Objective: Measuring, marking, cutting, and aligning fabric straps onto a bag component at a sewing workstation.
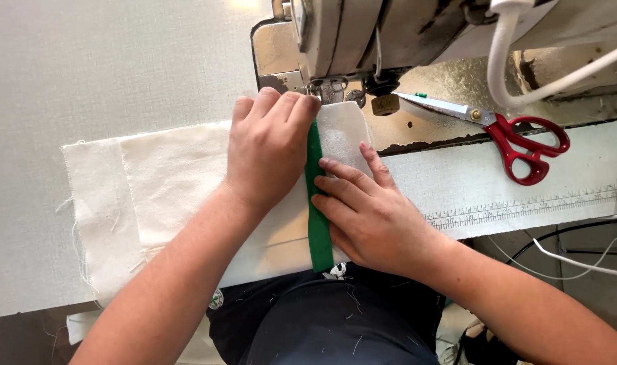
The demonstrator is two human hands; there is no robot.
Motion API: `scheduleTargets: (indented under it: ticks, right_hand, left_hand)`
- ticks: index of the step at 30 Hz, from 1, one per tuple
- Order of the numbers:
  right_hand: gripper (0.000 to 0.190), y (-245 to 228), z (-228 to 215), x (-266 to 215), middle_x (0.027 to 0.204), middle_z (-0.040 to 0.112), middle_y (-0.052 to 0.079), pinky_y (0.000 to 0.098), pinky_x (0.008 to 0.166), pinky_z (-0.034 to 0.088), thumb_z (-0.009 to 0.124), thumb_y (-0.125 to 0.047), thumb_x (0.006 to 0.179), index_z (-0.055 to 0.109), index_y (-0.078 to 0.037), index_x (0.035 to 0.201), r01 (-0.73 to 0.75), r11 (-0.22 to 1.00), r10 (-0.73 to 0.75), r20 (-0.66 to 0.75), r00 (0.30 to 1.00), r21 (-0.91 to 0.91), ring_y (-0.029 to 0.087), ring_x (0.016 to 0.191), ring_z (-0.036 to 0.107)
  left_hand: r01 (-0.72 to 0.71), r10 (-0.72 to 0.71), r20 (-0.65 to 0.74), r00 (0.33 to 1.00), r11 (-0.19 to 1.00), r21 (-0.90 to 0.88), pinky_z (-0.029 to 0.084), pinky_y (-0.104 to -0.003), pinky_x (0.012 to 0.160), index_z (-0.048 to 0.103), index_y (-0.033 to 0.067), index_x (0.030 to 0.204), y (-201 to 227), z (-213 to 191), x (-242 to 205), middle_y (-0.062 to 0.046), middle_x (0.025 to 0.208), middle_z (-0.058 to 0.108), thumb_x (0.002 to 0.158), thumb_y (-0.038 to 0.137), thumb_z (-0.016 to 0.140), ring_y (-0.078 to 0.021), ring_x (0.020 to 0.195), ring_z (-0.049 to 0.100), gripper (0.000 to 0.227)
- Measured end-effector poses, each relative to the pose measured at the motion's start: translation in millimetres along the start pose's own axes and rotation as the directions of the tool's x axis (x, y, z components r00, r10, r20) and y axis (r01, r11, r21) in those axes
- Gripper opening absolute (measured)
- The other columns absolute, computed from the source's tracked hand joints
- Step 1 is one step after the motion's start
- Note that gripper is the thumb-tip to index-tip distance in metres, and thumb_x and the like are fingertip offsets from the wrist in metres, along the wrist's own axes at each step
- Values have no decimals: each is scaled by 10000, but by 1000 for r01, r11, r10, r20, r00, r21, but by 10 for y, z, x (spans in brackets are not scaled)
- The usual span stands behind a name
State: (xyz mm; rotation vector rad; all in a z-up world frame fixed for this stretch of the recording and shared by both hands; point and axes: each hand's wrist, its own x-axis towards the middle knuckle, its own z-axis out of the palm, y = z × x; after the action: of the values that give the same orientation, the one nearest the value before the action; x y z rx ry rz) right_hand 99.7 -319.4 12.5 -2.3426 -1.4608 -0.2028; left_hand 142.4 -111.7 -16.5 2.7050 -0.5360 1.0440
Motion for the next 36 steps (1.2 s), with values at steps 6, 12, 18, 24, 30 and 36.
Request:
scheduleTargets:
  ticks: [6, 12, 18, 24, 30, 36]
  right_hand:
    - [243, 62, -10, -32, 1539, 525, 255, 696, 1250, 195, 611, -259, 1039, 655, -71, 1187, -35, 996, 31, 43, 999, 86, 402, 1488, 487]
    - [387, 157, -6, -1, 1514, 560, 208, 709, 1248, 208, 670, -282, 1009, 628, -35, 1305, -45, 998, 43, 47, 998, 45, 360, 1480, 506]
    - [411, 235, 14, 26, 1531, 547, 211, 741, 1233, 208, 679, -328, 1013, 632, -44, 1307, -59, 997, 57, 43, 997, 47, 368, 1486, 502]
    - [400, 233, 29, 12, 1539, 545, 203, 723, 1247, 208, 686, -311, 1004, 625, -49, 1300, -58, 997, 57, 22, 998, 60, 368, 1487, 508]
    - [387, 216, 43, 0, 1537, 563, 181, 708, 1238, 228, 708, -310, 978, 642, -57, 1263, -60, 998, 60, 3, 998, 27, 338, 1486, 513]
    - [496, 308, -332, -310, 1560, 552, 120, 671, 1317, 193, 849, -198, 937, 631, -111, 1375, -219, 967, 231, -90, 969, 128, 330, 1506, 499]
  left_hand:
    - [-32, 40, 231, 972, 999, -39, 424, -435, 983, 664, 97, 1171, 105, -466, -146, -46, 1358, 738, 1044, 176, 638, -250, 1182, 664, 152]
    - [-25, 44, 302, 952, 997, -68, 333, -516, 1134, 679, 145, 1335, -22, -351, -269, -24, 1526, 638, 1083, 360, 600, -256, 1351, 560, 340]
    - [-27, 58, 277, 959, 993, -115, 368, -548, 1124, 682, 115, 1329, -74, -295, -199, -54, 1515, 644, 1083, 312, 615, -283, 1340, 579, 322]
    - [-23, 57, 278, 959, 992, -125, 381, -569, 1112, 684, 106, 1304, -70, -295, -194, -55, 1500, 648, 1074, 299, 617, -286, 1328, 572, 307]
    - [-16, 55, 325, 944, 993, -120, 375, -614, 1119, 665, 109, 1334, -67, -264, -233, -64, 1539, 608, 1073, 423, 594, -304, 1356, 532, 414]
    - [48, 29, 467, 884, 987, -151, 237, -668, 1211, 566, 69, 1456, -36, -250, -280, -98, 1647, 465, 1034, 524, 558, -350, 1463, 404, 621]
